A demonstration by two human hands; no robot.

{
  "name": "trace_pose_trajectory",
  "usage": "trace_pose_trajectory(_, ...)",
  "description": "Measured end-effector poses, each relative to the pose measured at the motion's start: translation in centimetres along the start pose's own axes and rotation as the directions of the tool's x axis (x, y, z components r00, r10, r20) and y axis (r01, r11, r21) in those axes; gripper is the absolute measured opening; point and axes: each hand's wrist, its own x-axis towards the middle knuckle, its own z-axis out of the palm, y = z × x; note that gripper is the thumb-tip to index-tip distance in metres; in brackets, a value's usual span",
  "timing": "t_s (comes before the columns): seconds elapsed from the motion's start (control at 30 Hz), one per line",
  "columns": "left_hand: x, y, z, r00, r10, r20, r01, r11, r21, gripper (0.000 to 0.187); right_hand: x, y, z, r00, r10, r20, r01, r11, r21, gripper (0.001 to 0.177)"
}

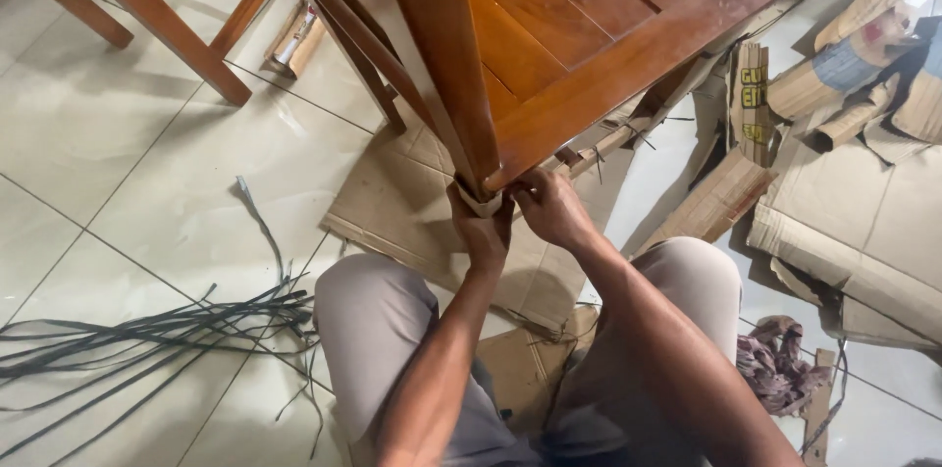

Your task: Wrap a wooden chair leg with cardboard and secure it with plastic ties

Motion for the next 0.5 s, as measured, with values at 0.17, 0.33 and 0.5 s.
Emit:
trace_pose_trajectory(0.17,2.7,-4.6,-3.6,0.953,0.278,0.118,-0.295,0.775,0.558,0.062,-0.3,-0.8,-1.0,0.999,0.049,0.005,-0.049,0.999,-0.003,0.019)
trace_pose_trajectory(0.33,1.5,-2.0,-2.2,0.897,0.417,0.148,-0.400,0.622,0.673,0.054,-0.9,-0.9,-2.1,1.000,0.011,0.016,-0.010,0.999,-0.043,0.021)
trace_pose_trajectory(0.5,1.3,-1.2,-2.6,0.882,0.419,0.217,-0.423,0.499,0.756,0.068,-2.4,-0.1,-2.0,0.973,0.119,0.198,-0.055,0.953,-0.299,0.020)
